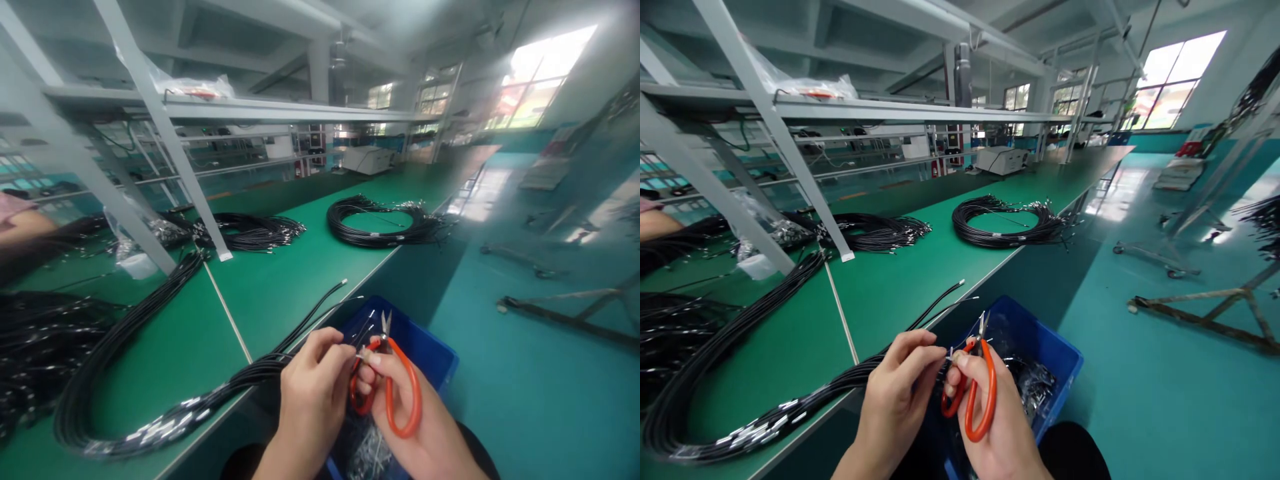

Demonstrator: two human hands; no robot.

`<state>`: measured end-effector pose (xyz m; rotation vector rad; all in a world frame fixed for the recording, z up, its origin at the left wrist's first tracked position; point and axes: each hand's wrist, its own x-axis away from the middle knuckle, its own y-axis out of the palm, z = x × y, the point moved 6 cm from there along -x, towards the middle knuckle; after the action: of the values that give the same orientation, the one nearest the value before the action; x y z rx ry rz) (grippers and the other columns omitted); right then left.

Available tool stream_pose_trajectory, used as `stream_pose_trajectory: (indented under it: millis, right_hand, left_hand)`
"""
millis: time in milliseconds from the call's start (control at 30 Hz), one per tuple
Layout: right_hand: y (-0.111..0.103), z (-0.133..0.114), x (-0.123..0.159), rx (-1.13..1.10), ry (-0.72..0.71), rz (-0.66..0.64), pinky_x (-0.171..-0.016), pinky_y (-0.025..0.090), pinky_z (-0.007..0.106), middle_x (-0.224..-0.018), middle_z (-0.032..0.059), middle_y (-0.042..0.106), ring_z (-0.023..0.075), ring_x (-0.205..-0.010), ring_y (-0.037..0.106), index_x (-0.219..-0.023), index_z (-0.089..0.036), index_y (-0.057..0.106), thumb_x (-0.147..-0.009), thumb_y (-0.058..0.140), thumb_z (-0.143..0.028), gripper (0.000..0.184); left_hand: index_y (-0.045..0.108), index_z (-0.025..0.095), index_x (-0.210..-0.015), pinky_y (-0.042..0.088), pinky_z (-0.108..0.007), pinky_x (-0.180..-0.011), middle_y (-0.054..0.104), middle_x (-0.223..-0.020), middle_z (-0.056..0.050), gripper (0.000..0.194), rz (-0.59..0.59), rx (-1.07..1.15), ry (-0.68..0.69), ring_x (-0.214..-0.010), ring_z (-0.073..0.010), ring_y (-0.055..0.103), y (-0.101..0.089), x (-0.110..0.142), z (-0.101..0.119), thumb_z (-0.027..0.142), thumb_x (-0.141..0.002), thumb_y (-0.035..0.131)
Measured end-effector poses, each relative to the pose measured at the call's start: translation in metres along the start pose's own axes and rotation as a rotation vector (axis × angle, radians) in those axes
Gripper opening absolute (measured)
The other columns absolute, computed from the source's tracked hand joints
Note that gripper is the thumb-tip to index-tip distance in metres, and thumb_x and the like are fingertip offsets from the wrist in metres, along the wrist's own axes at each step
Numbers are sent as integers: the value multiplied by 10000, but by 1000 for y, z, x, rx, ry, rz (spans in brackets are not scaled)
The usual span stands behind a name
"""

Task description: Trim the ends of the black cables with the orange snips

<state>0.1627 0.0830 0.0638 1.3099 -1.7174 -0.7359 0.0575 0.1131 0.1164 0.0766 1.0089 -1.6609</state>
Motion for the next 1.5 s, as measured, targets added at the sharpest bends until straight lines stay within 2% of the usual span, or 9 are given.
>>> stream_pose_trajectory:
  millis: [233, 333, 467, 633, 767, 900, 1300, 1400, 1500]
  right_hand:
    - [2, -2, 1, 116, -33, -27, -496, 360, 226, -507, -26, 495, 110, -495, 432, -680, -175, 534, -816, 533, -155, 137]
    - [-1, -11, 1, 235, -156, 22, -505, 349, 216, -553, -40, 523, 98, -500, 426, -801, -189, 536, -808, 578, -174, 45]
    - [2, -20, 0, 318, -268, 80, -496, 347, 191, -773, -9, 630, 69, -513, 427, -946, -201, 512, -717, 693, -175, 293]
    - [4, -18, 1, 393, -309, 84, -483, 369, 181, -678, -47, 603, 83, -519, 464, -910, -224, 504, -701, 673, -140, 282]
    - [-6, -26, 8, 587, -506, 229, -615, 463, 240, -759, -18, 642, 146, -686, 581, -928, -244, 517, -693, 698, -185, 303]
    - [-3, -30, 14, 786, -704, 217, -716, 483, 307, -916, 38, 668, 206, -863, 612, -956, -253, 546, -703, 673, -172, 295]
    - [3, -29, 22, 1189, -1031, 299, -608, 501, 270, -837, 10, 696, 185, -673, 630, -899, -288, 613, -649, 665, -78, 331]
    - [-6, -27, 27, 1158, -980, 374, -614, 495, 298, -821, 31, 686, 194, -638, 602, -871, -274, 629, -651, 652, -97, 284]
    - [-18, -20, 29, 1059, -773, 311, -642, 500, 317, -806, 50, 684, 212, -679, 618, -880, -256, 627, -646, 680, -161, 258]
  left_hand:
    - [605, 192, -833, 479, -233, -642, 661, -742, -8, 43, -249, 579, -432, -681, -154, 618, 23, 10, -17, 218, -810, 581]
    - [610, 167, -739, 432, -202, -600, 620, -672, 6, 122, -195, 603, -461, -627, -125, 557, 23, 12, -23, 272, -801, 611]
    - [614, 153, -727, 377, -187, -571, 590, -657, 13, 147, -227, 642, -476, -608, -105, 482, 25, 11, -26, 287, -780, 641]
    - [604, 145, -696, 359, -193, -566, 589, -650, 6, 153, -214, 697, -508, -608, -108, 470, 21, 8, -22, 270, -777, 636]
    - [596, 141, -684, 344, -196, -543, 591, -638, -1, 161, -191, 674, -539, -576, -105, 440, 19, 6, -23, 268, -777, 628]
    - [600, 143, -685, 345, -194, -539, 579, -631, 6, 144, -188, 671, -543, -574, -103, 445, 21, 5, -24, 256, -766, 639]
    - [595, 142, -691, 380, -192, -545, 580, -633, 7, 129, -133, 686, -550, -583, -107, 486, 24, 9, -24, 243, -763, 632]
    - [592, 151, -709, 356, -184, -508, 567, -614, 22, 120, -57, 697, -578, -535, -90, 448, 21, 9, -29, 252, -761, 631]
    - [591, 153, -710, 364, -187, -509, 576, -616, 21, 125, -22, 708, -576, -518, -84, 441, 19, 7, -31, 260, -754, 639]
